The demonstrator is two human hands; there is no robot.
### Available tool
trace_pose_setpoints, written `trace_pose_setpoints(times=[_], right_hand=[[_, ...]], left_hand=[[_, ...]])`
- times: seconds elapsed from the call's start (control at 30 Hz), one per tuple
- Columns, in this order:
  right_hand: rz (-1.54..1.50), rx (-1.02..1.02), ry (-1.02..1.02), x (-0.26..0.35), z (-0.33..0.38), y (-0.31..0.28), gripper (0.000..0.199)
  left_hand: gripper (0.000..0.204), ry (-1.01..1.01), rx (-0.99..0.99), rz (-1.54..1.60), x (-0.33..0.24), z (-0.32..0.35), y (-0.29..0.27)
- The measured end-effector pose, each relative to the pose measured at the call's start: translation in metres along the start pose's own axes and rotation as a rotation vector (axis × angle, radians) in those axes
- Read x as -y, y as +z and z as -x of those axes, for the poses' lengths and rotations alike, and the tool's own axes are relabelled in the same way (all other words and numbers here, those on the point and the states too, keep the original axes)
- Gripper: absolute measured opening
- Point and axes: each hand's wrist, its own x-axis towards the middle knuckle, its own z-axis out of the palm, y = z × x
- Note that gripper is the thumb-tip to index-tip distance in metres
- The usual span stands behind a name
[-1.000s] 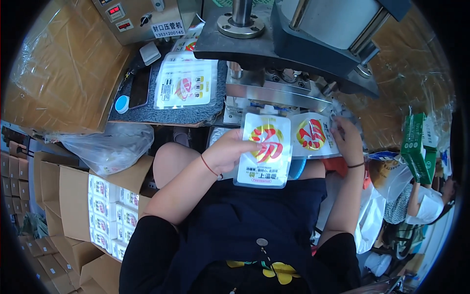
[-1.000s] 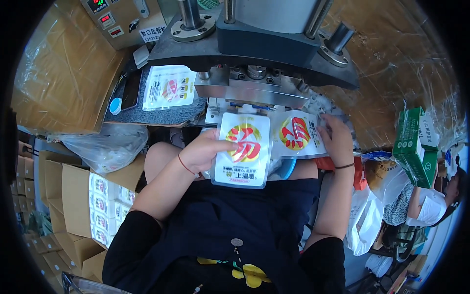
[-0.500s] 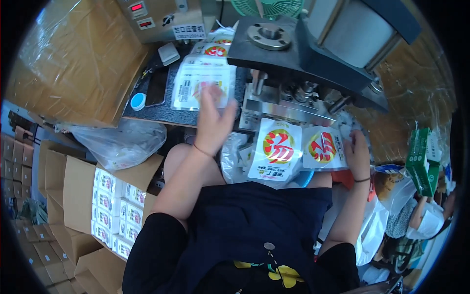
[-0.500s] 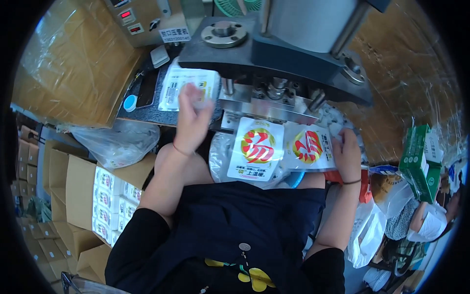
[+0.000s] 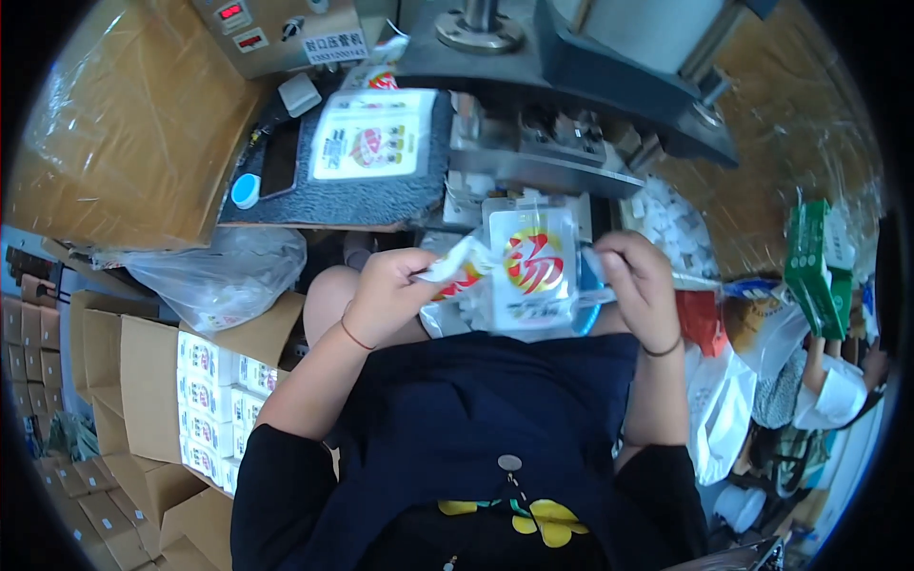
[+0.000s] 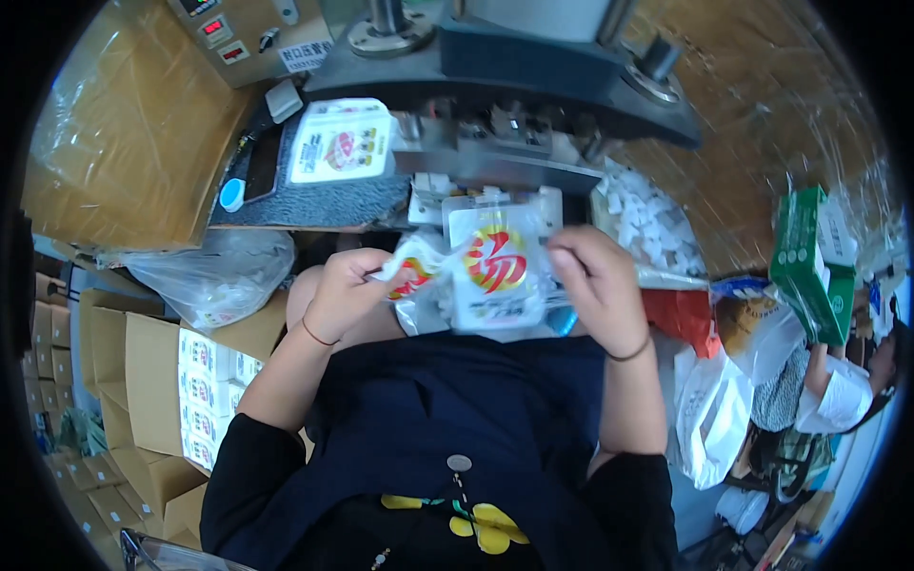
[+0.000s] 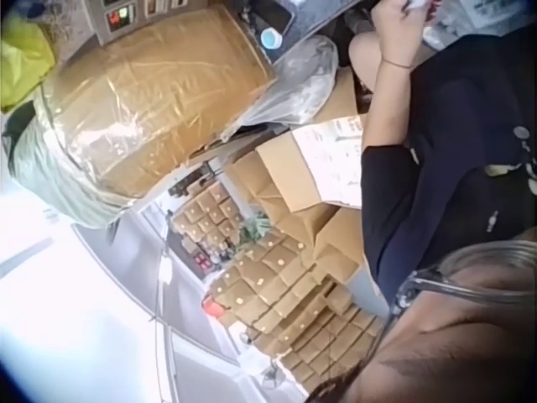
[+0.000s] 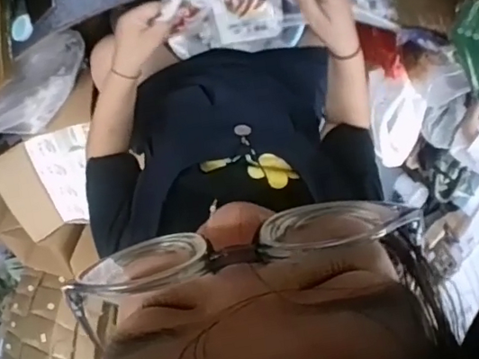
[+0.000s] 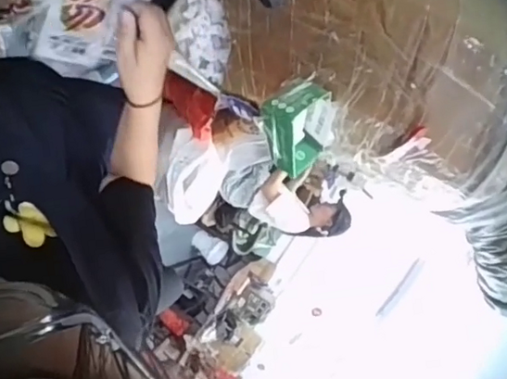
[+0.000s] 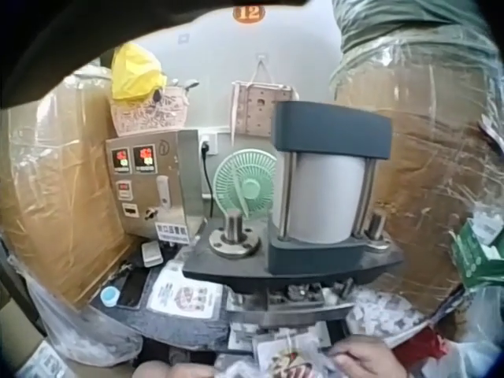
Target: Packaging and organizing small packets into boxes in a factory setting using a packaging machine.
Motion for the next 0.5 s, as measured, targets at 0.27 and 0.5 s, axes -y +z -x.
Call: trace_pose_setpoints(times=[0.27, 0.5], right_hand=[[0.12, 0.051, -0.134, 0.023, -0.017, 0.03, 0.015], [-0.011, 0.217, -0.026, 0.009, -0.003, 0.004, 0.019]], left_hand=[[0.027, -0.194, 0.351, 0.351, -0.024, 0.013, 0.062], [0.032, -0.402, 0.542, 0.674, -0.015, 0.014, 0.086]])
